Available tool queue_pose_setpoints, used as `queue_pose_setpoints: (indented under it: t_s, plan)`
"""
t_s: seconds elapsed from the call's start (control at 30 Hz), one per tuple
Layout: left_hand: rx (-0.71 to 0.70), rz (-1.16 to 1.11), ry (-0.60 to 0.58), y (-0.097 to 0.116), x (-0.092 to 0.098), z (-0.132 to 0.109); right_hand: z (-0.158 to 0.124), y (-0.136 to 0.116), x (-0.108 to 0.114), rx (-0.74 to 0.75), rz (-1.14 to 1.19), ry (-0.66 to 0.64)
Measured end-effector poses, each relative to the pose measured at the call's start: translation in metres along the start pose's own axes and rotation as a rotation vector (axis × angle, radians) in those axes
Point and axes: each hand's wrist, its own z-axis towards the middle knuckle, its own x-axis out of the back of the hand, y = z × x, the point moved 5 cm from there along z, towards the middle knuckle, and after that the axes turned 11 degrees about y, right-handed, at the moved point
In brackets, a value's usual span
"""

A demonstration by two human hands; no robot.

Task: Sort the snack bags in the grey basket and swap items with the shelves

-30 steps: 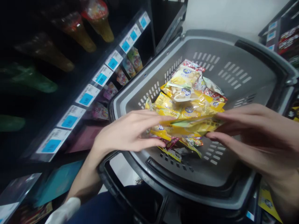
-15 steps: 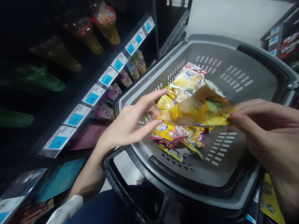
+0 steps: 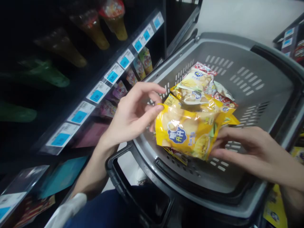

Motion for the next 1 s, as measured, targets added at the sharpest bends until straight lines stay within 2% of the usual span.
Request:
queue_pose_setpoints:
  t_s: [0.2,0.3,0.37,0.5,0.63,0.73,0.8,1.0]
  plan:
    - [-0.006,-0.248,-0.147,0.005,-0.006,-0.001,-0.004,0.006,0.003,-0.035,0.084,-0.004]
    - [-0.023,-0.240,-0.260,0.007,-0.010,-0.004,-0.006,0.004,0.000,-0.014,0.184,-0.059]
    - [-0.044,-0.197,-0.297,0.010,-0.011,-0.005,-0.007,0.001,-0.004,0.032,0.145,-0.104]
    - [-0.074,-0.124,-0.285,0.015,-0.008,-0.004,-0.006,-0.004,-0.004,0.101,-0.003,-0.102]
    - [0.017,-0.022,-0.301,0.011,-0.008,-0.003,-0.005,-0.001,0.002,0.041,-0.029,-0.008]
    - [0.019,-0.020,-0.251,0.010,-0.007,-0.002,-0.004,0.003,0.004,-0.019,-0.038,0.025]
    - [0.020,-0.006,-0.202,0.009,-0.006,-0.001,-0.003,0.006,0.001,-0.032,-0.064,-0.003]
    - [0.020,0.127,-0.143,0.009,-0.005,-0.003,-0.002,0.005,-0.016,0.036,-0.097,-0.218]
